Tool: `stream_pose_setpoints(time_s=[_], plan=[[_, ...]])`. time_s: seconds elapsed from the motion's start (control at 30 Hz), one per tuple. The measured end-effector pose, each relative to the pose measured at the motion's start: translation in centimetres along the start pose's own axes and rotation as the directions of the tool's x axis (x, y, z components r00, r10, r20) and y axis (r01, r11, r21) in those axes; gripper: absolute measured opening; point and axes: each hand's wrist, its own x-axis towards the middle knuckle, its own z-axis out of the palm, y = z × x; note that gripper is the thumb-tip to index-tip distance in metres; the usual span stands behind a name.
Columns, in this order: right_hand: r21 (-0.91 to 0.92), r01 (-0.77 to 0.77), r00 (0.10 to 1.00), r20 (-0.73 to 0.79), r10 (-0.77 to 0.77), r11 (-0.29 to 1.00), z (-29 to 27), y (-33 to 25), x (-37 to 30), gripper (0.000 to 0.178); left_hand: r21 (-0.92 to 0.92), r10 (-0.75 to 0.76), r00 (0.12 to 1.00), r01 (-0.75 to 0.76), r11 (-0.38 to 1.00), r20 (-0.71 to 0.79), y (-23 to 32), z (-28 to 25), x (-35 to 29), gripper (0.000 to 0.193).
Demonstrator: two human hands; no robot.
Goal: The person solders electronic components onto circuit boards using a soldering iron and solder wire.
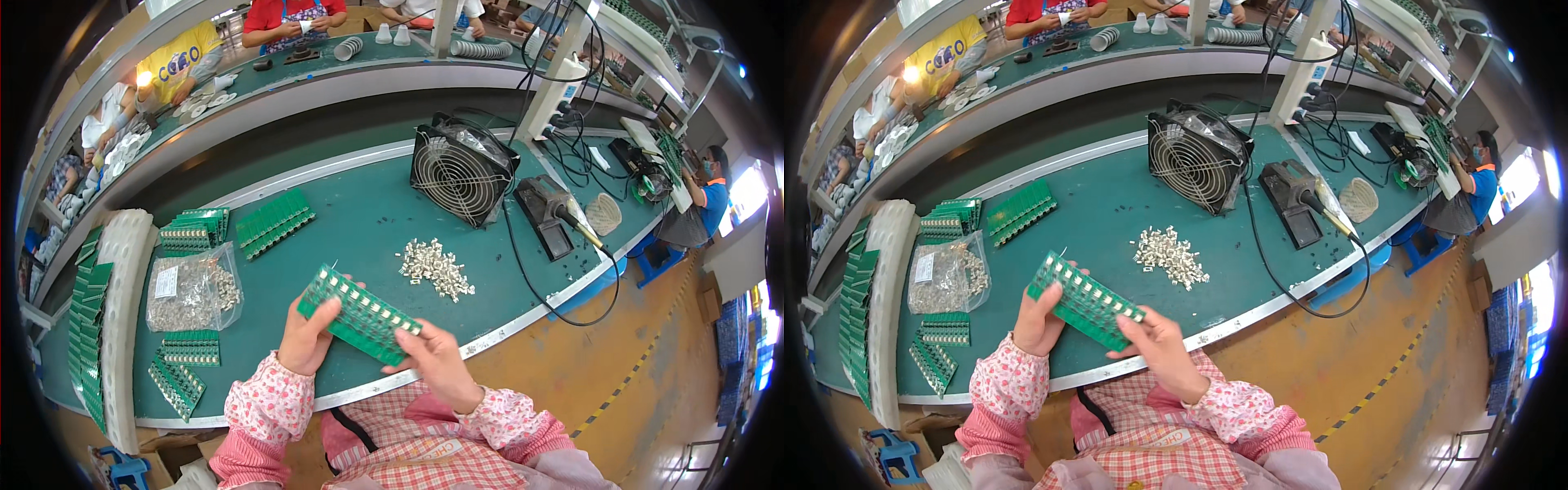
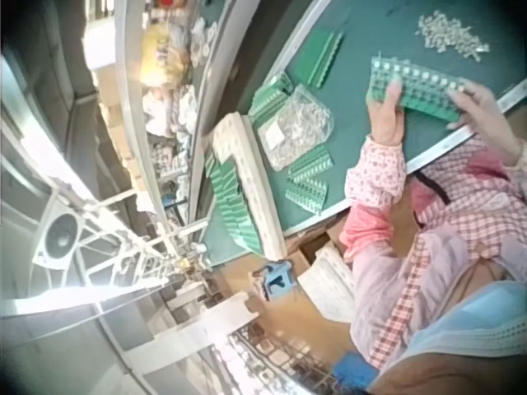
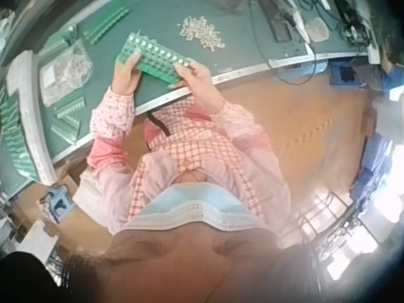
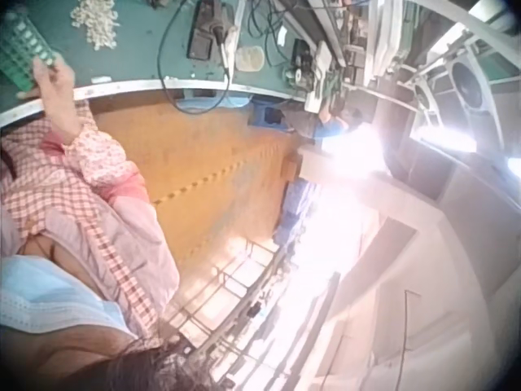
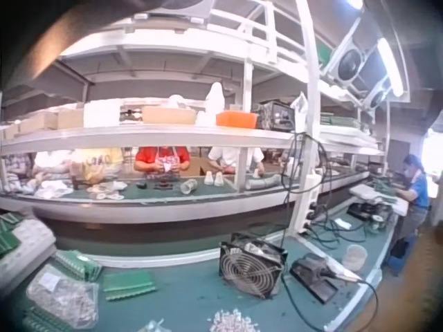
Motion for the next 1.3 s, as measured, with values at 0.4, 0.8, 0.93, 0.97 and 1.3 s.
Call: stream_pose_setpoints(time_s=[0.4,0.8,0.93,0.97,1.3], plan=[[-0.855,0.293,0.687,0.5,-0.528,-0.429,-0.7,-5.5,10.3,0.015,0.42,0.169,0.956,-0.055,0.906,-0.241,1.5,-3.6,1.4,0.021],[-0.904,0.424,0.786,0.399,-0.472,-0.058,0.5,-4.2,9.1,0.008,0.347,0.108,0.992,-0.081,0.934,-0.059,-0.3,-2.9,1.3,0.024],[-0.852,0.505,0.809,0.41,-0.421,0.14,0.8,-4.5,7.3,0.008,0.325,0.139,0.986,-0.101,0.94,-0.094,-0.5,-2.6,1.5,0.021],[-0.856,0.47,0.837,0.355,-0.416,0.216,1.2,-4.4,6.7,0.009,0.327,0.124,0.987,-0.085,0.941,-0.099,-0.4,-2.5,1.4,0.021],[-0.811,0.57,0.733,0.574,-0.365,-0.131,0.5,-3.3,6.7,0.012,0.242,0.156,0.976,-0.117,0.963,-0.15,-0.7,-2.3,1.2,0.02]])
